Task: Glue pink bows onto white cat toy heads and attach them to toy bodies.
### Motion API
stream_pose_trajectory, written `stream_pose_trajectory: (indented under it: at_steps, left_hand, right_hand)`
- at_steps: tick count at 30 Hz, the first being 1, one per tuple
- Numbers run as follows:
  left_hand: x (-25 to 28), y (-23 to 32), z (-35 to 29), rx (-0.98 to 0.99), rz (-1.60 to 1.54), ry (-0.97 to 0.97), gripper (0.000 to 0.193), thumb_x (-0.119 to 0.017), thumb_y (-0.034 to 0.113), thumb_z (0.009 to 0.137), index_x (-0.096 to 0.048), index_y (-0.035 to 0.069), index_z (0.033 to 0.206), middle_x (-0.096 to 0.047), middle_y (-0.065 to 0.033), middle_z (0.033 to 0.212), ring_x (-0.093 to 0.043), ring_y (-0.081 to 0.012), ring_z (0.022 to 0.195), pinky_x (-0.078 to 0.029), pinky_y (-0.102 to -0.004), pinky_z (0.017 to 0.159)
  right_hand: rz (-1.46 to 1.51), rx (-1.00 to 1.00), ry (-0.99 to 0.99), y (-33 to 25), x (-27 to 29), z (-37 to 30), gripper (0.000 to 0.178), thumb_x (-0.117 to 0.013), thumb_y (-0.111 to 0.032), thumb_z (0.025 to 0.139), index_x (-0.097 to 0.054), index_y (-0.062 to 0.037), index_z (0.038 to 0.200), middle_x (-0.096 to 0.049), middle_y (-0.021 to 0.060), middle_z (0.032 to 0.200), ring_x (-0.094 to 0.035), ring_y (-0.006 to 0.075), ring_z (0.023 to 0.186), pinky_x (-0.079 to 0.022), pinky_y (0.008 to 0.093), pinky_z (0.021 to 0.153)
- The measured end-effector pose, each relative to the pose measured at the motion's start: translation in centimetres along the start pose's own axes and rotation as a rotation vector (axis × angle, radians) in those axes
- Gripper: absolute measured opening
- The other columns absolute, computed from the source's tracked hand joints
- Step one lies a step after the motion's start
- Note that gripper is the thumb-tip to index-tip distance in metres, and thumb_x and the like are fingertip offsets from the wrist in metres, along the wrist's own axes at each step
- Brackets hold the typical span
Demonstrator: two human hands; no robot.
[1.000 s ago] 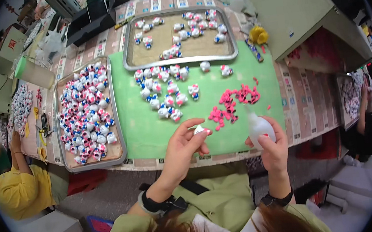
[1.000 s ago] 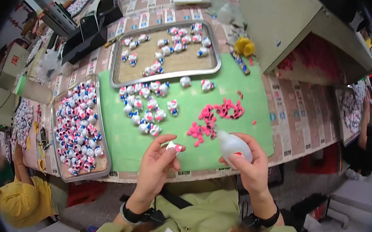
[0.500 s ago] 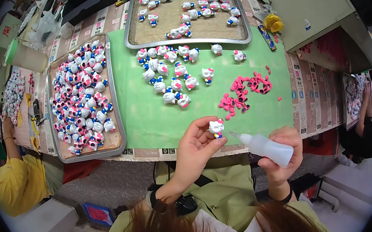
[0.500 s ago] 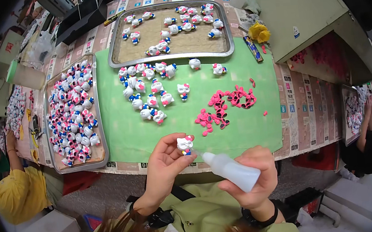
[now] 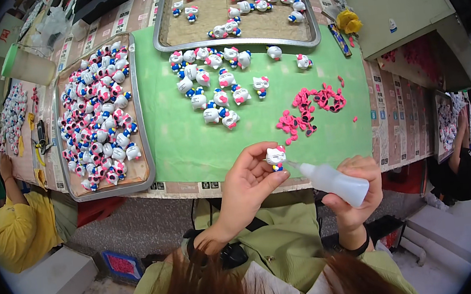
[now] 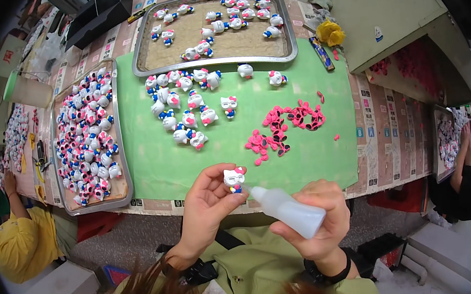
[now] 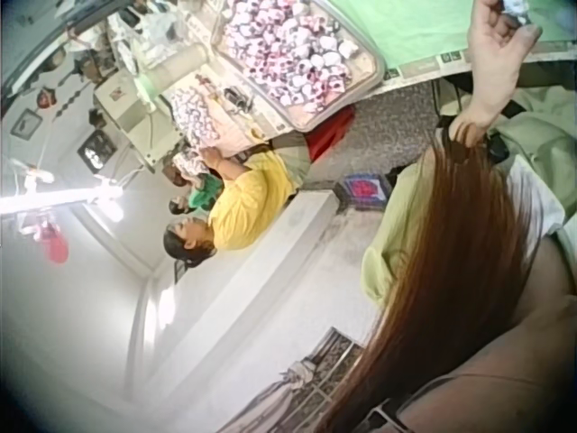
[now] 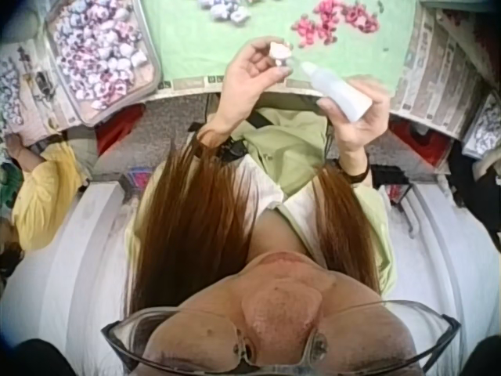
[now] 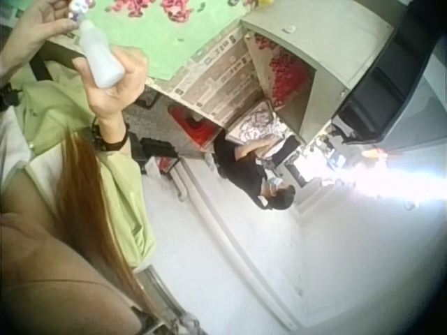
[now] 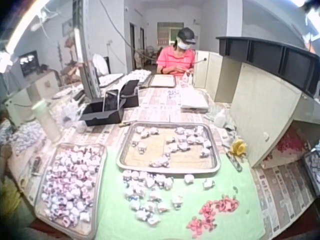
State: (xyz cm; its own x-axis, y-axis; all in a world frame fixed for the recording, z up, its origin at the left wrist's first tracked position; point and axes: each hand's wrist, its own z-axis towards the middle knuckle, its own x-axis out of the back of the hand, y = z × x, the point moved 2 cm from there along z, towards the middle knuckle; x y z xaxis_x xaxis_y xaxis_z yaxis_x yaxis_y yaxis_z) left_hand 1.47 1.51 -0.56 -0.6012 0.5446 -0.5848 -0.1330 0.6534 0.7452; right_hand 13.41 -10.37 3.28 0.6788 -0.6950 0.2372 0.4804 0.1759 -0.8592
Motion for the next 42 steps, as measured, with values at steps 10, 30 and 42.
stream_pose_trajectory:
  at_steps: [10, 30, 42]
  left_hand:
    - [0.2, -0.1, 0.1, -0.044, 0.038, 0.002, 0.036, -0.052, -0.006, 0.078, -0.038, -0.001, 0.112, -0.048, -0.0077, 0.103, -0.05, -0.0119, 0.093, -0.043, -0.0249, 0.081]
    - [0.2, 0.0, -0.6, 0.04, -0.118, -0.014, 0.036, -0.051, -0.006, 0.078, -0.038, 0.0, 0.111, -0.049, -0.013, 0.109, -0.054, -0.0173, 0.093, -0.043, -0.0269, 0.082]
    - [0.3, 0.1, -0.2, 0.012, -0.107, 0.08, 0.037, -0.051, -0.008, 0.076, -0.039, 0.001, 0.11, -0.049, -0.0142, 0.108, -0.054, -0.0178, 0.09, -0.044, -0.0271, 0.079]
  right_hand:
    - [-0.056, -0.009, -0.031, -0.4, 0.6, 0.2, 0.047, -0.078, -0.014, 0.057, -0.048, -0.0032, 0.093, -0.05, 0.0059, 0.08, -0.047, 0.016, 0.064, -0.038, 0.0268, 0.057]
    - [-0.014, 0.002, 0.011, -0.5, 0.3, 0.0, 0.046, -0.077, -0.012, 0.058, -0.048, -0.0029, 0.092, -0.048, 0.0064, 0.079, -0.047, 0.0157, 0.063, -0.039, 0.0265, 0.056]
    - [0.145, -0.28, 0.346, 1.0, 2.0, -0.2, 0.038, -0.071, -0.01, 0.064, -0.045, -0.0022, 0.09, -0.051, 0.005, 0.083, -0.047, 0.0119, 0.067, -0.04, 0.0258, 0.059]
